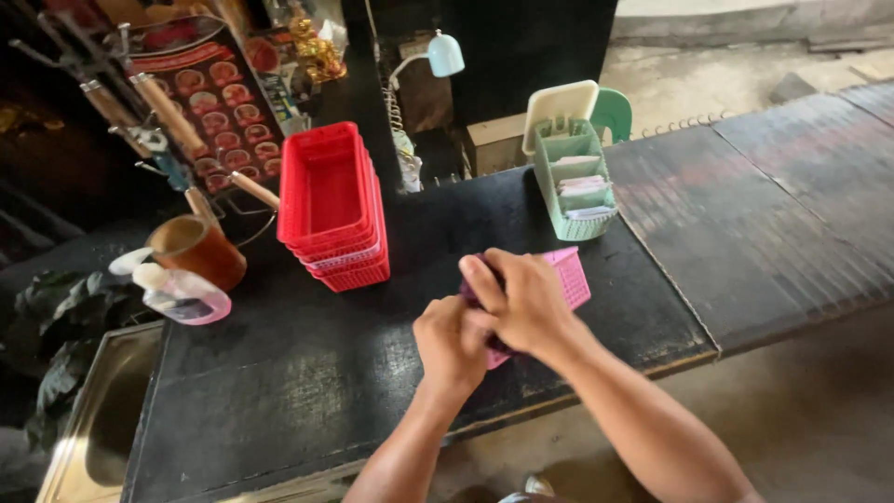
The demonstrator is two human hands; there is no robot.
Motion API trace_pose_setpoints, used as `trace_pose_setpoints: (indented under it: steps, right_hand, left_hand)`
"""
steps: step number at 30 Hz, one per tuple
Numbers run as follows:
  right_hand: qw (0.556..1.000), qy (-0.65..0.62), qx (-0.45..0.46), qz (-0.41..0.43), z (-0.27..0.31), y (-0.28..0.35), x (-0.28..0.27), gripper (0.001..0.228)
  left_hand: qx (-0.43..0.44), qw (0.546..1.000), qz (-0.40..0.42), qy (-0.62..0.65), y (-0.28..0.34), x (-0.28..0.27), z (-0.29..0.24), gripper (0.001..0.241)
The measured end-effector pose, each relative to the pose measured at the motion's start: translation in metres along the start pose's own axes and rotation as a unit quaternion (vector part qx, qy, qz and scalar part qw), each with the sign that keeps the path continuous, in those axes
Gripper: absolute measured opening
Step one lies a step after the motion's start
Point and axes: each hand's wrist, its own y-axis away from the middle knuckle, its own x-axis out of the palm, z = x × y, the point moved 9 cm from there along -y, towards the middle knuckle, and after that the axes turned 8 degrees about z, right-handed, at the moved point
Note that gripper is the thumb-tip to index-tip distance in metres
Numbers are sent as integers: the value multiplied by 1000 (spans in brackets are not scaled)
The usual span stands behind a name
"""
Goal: Wiping down and organizing plastic storage baskets at a bar counter.
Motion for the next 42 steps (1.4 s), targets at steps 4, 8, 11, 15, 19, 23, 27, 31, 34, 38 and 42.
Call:
trace_pose_setpoints:
  steps: [4,8,11,15,19,23,27,31,34,38,42]
  right_hand:
    - [995,4,-84,-60,45,5,-2,34]
    - [978,-12,-209,-26,42,3,5,34]
    - [990,-7,-144,-4,7,2,14,33]
    - [991,-105,38,-79,-32,22,68,29]
    - [985,-100,-45,-135,44,8,34,29]
    - [999,-5,-39,-38,25,-1,23,26]
    - [981,-97,161,44,-11,5,40,25]
    - [989,107,25,-99,101,12,56,28]
    - [990,63,-95,-78,112,15,58,29]
    - [997,-42,63,11,21,11,44,26]
    - [872,-465,130,87,-24,21,63,39]
  left_hand:
    - [-81,986,-134,52,18,-26,38,35]
    - [4,985,-140,101,22,-70,12,39]
    - [-4,985,-119,122,44,-77,25,40]
    - [-137,972,-130,138,58,-44,101,44]
    - [-103,975,-116,159,30,-87,51,42]
    - [-6,981,-84,175,49,-115,38,41]
    - [-82,967,-76,228,75,-109,93,45]
    - [-144,963,-67,220,70,-108,94,44]
    - [-49,979,-71,184,59,-145,54,40]
    - [-58,964,-73,250,77,-144,88,46]
    - [-198,909,-48,363,100,-120,135,48]
